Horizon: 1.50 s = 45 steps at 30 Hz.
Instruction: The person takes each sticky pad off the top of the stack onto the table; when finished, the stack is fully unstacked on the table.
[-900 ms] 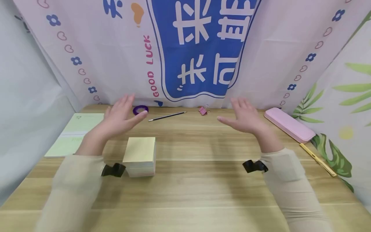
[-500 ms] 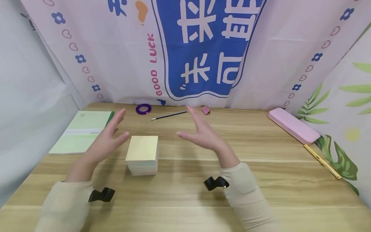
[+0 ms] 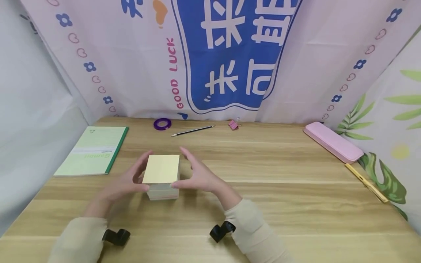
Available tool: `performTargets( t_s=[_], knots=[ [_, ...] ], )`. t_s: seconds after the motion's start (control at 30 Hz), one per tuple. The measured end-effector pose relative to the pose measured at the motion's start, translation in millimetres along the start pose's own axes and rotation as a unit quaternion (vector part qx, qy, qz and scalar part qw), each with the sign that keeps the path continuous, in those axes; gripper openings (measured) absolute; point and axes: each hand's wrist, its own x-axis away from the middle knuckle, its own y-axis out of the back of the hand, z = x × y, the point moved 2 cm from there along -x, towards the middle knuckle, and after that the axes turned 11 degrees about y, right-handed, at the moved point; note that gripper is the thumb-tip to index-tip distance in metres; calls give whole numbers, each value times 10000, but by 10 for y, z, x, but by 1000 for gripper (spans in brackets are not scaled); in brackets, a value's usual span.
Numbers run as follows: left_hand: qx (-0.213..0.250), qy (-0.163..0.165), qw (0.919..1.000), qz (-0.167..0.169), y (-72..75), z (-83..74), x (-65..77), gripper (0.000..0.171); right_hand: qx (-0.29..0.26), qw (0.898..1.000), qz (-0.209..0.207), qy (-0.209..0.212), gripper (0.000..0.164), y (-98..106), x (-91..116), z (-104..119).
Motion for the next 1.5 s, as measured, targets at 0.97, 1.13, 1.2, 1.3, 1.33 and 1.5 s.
performTargets(
  t_s=[0.97,1.13,1.2,1.3,1.33,1.5],
  knots=[
    [409,444,9971,-467,-62,124,-25,85,-3175,9451,-590,-510,87,258,131,-142],
    [462,444,9971,-415,-54,133,-27,85,-3660,9213,-1145,-641,85,459,81,-270],
    [406,438,9974,-412,-50,135,-29,85,-3810,9116,-1353,-752,84,516,13,-349],
    [277,410,9979,-426,-43,136,-36,85,-4148,8906,-1570,-1010,83,553,-106,-490],
    [229,416,9979,-439,-42,137,-37,85,-4241,8845,-1607,-1098,83,549,-147,-537],
    [111,404,9979,-486,-52,140,-28,85,-4485,8646,-1681,-1519,85,445,-340,-761]
  ],
)
